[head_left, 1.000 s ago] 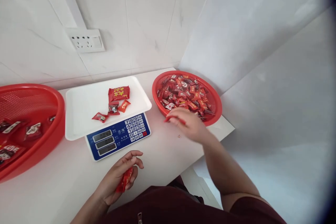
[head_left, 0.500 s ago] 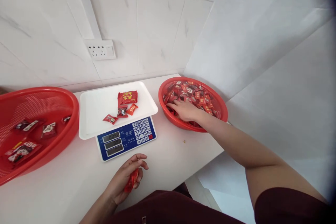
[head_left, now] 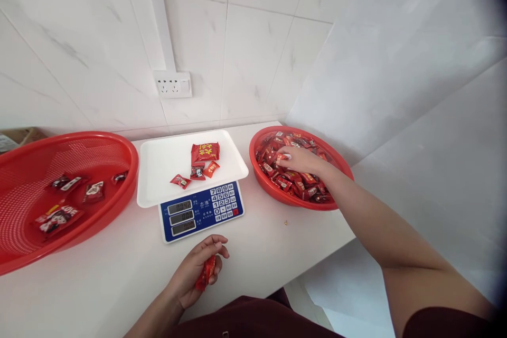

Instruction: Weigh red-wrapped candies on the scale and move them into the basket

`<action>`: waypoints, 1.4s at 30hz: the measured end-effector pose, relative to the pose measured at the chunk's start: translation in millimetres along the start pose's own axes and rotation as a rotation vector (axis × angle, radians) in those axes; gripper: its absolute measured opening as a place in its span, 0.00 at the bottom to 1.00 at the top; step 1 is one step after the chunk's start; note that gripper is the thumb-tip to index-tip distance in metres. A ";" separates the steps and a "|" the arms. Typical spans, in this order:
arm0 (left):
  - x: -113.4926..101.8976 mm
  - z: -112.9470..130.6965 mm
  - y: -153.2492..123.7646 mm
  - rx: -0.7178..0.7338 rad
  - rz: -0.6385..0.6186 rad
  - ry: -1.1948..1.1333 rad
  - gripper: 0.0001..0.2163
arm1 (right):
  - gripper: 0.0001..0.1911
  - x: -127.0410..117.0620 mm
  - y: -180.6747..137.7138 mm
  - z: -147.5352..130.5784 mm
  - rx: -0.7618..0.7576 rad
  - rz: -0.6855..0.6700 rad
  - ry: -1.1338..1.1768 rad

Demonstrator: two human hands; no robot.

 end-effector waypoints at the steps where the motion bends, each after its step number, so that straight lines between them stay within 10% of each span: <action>1: 0.1 -0.2 0.4 0.000 -0.002 -0.001 0.14 | 0.16 -0.8 2.4 0.0 0.006 0.001 0.010; 11: -0.8 -2.8 1.1 0.011 0.002 -0.002 0.12 | 0.11 15.9 26.1 -2.2 0.081 0.123 0.016; 22: 0.1 -3.8 1.5 -0.011 -0.009 0.002 0.13 | 0.16 -17.9 -8.5 -2.1 0.022 0.428 -0.007; 28: 0.4 -3.7 1.3 -0.006 0.000 0.005 0.13 | 0.15 32.6 -13.1 -23.9 -0.043 -0.144 -0.067; 32: 1.3 -2.8 0.8 0.004 0.000 0.012 0.13 | 0.28 48.0 -8.4 -25.4 -0.048 -0.137 -0.070; 42: 1.5 -3.8 0.0 0.011 0.001 0.011 0.13 | 0.24 28.5 3.0 -6.9 -0.068 -0.028 0.101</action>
Point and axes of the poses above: each hand's wrist, its own y-axis towards the middle knuckle, its own x-axis out of the palm, z = x × y, the point moved 2 cm from there along y, towards the middle knuckle, and after that the axes turned 14 degrees about y, right-handed, at the moved point
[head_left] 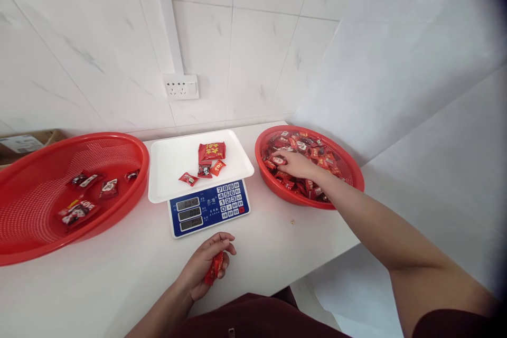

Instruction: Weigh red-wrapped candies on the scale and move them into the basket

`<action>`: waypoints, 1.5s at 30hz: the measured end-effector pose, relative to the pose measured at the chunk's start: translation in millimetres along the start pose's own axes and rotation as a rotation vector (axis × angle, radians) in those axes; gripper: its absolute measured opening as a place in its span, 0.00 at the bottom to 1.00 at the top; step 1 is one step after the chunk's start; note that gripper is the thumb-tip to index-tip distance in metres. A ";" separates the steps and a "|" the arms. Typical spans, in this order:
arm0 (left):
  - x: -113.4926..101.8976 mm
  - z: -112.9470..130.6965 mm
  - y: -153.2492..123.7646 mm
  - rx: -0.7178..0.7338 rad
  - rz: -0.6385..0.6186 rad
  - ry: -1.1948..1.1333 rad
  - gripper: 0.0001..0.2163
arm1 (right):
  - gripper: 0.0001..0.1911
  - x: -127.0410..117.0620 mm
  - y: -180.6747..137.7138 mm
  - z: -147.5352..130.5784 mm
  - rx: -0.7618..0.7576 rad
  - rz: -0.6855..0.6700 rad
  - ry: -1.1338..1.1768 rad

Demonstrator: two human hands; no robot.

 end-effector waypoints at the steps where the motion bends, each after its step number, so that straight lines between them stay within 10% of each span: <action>1: 0.0 -0.5 0.4 -0.001 0.000 0.001 0.13 | 0.23 -5.7 -2.1 0.5 -0.004 0.006 0.034; 19: 0.5 -1.4 2.5 -0.001 0.011 0.001 0.13 | 0.19 -13.1 -21.6 -12.0 -0.020 0.077 0.193; 29: 0.6 -3.4 1.7 0.021 -0.023 -0.002 0.12 | 0.14 18.5 -13.9 -114.9 -0.393 -0.086 0.285; 34: -1.5 -3.5 1.9 0.051 -0.018 -0.005 0.12 | 0.27 22.3 0.3 -153.5 -0.531 0.164 0.424; 39: -0.7 -2.5 -0.6 0.040 -0.041 -0.042 0.11 | 0.20 23.0 -24.8 -139.5 -0.552 0.168 0.440; 45: 1.5 -2.6 -0.1 0.026 -0.060 -0.057 0.11 | 0.13 73.5 -90.9 -89.7 -0.279 -0.249 0.675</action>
Point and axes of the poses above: each hand's wrist, its own y-axis towards the middle knuckle, its own x-axis out of the palm, z = x × y, the point moved 2 cm from there along y, towards the middle knuckle, and after that the axes turned 14 degrees about y, right-handed, at the moved point
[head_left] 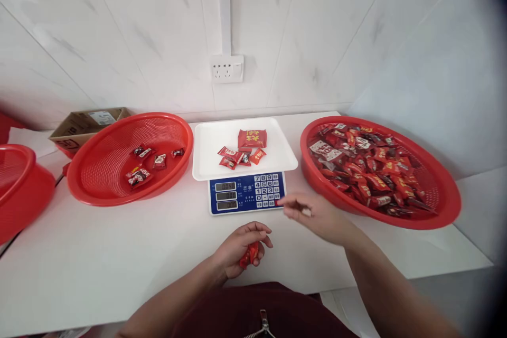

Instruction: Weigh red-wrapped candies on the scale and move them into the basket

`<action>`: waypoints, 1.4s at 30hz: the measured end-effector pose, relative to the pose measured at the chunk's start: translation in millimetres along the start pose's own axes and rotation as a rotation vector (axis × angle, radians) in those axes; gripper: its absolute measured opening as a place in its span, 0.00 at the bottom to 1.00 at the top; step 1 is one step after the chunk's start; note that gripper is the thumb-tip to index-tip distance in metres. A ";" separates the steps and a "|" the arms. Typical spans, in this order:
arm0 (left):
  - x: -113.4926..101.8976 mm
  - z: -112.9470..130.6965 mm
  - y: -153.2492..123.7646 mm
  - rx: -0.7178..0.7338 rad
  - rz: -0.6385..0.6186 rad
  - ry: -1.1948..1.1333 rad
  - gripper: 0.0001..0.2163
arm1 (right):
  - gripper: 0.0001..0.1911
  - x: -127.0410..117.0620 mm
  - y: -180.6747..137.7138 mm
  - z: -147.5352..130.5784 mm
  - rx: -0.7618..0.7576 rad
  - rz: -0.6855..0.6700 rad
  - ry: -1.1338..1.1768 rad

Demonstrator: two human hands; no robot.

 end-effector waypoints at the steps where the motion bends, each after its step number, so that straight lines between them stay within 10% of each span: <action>1: 0.2 -0.5 0.7 -0.002 0.003 0.001 0.11 | 0.12 8.4 -9.2 9.5 0.059 -0.052 0.028; 9: 10.2 9.0 -12.1 0.247 0.136 0.272 0.11 | 0.14 66.4 -31.6 45.2 0.100 0.036 0.613; 18: 27.1 24.0 -21.3 0.876 0.307 1.433 0.09 | 0.15 119.6 -19.2 41.6 0.655 -0.258 1.686; 42: 19.9 27.3 -19.3 0.781 0.147 1.477 0.13 | 0.23 102.8 -16.3 60.3 0.616 -0.097 1.570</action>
Point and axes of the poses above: each hand's wrist, its own y-axis towards the middle knuckle, its own x-axis out of the palm, z = x × y, the point moved 2 cm from there along y, towards the middle knuckle, and after that the axes turned 14 degrees about y, right-handed, at the moved point
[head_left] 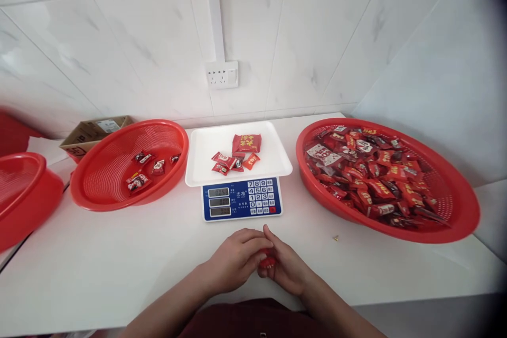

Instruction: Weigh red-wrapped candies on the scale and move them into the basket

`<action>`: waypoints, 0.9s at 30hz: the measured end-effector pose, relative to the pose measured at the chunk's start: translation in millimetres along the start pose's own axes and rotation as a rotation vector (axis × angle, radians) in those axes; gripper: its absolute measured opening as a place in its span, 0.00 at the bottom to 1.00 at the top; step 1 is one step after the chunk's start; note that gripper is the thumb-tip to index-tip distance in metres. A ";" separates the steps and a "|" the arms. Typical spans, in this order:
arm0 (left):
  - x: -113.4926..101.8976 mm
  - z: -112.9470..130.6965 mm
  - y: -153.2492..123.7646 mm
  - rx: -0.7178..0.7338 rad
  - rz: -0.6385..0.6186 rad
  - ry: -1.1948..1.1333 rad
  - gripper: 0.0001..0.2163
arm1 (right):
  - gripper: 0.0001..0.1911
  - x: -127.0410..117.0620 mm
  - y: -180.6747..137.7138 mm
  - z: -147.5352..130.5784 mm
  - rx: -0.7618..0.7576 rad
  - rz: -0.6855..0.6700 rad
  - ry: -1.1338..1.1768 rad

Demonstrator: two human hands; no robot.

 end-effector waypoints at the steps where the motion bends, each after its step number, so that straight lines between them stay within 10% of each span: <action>1: -1.8 -0.7 0.0 -0.003 -0.004 -0.008 0.13 | 0.23 -0.9 0.1 -0.9 -0.007 0.001 -0.020; 14: -85.1 -45.0 111.2 -0.014 0.058 0.435 0.21 | 0.24 -2.0 -1.6 -12.4 -0.039 -0.065 -0.101; 20: -83.9 -79.8 170.3 -0.110 -0.187 0.641 0.29 | 0.24 -0.8 -6.4 -13.5 -0.112 -0.110 -0.158; 27: -87.8 -94.7 172.1 -0.111 -0.207 0.637 0.27 | 0.22 0.1 -9.8 -15.4 -0.118 -0.147 -0.135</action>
Point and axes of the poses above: each hand's wrist, its own y-axis towards the middle knuckle, its own x-axis out of the palm, z = x × y, the point moved 2 cm from there along y, towards the middle knuckle, and after that the axes turned 14 degrees about y, right-handed, at the moved point
